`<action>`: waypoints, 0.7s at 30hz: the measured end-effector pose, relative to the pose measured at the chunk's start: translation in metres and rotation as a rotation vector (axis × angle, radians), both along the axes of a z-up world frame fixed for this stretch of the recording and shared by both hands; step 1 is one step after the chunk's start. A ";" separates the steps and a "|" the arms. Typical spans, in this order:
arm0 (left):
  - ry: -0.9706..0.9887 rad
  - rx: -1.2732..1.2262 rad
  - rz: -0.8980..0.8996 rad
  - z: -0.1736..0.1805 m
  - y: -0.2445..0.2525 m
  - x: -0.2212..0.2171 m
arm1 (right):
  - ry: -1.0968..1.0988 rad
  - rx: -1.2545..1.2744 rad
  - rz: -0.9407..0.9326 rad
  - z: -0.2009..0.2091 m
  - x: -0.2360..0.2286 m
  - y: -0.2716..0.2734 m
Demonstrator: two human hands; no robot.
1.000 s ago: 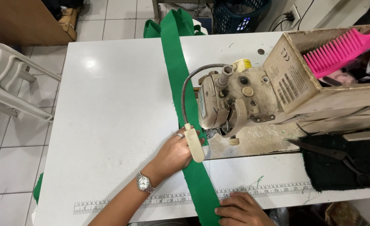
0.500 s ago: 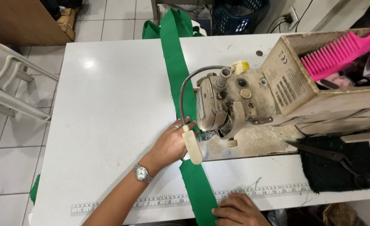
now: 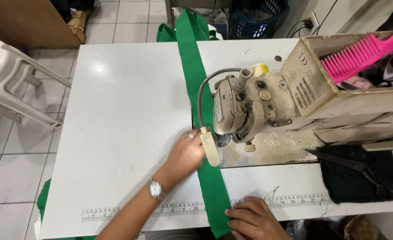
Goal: Folding the edges of long green fabric strips and sewing them using an industrial sewing machine.
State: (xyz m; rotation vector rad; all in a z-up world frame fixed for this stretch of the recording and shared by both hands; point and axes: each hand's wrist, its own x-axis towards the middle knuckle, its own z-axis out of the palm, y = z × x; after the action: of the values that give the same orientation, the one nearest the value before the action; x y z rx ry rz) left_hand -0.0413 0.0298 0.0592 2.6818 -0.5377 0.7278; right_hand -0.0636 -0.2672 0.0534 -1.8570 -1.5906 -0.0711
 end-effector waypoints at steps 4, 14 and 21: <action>0.288 -0.098 0.170 0.015 -0.053 -0.046 | 0.015 -0.009 -0.089 0.003 0.000 0.004; 0.148 0.135 0.326 0.000 -0.056 -0.028 | 0.065 -0.027 -0.133 0.013 0.007 0.018; 0.091 -0.041 0.286 0.000 -0.047 -0.013 | -0.048 -0.092 -0.139 0.007 0.014 0.019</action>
State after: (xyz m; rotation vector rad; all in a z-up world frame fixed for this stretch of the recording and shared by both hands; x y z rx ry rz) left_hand -0.0545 -0.0167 0.0595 2.7671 -0.1152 0.6762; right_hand -0.0494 -0.2480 0.0599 -2.0498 -1.5178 -0.1065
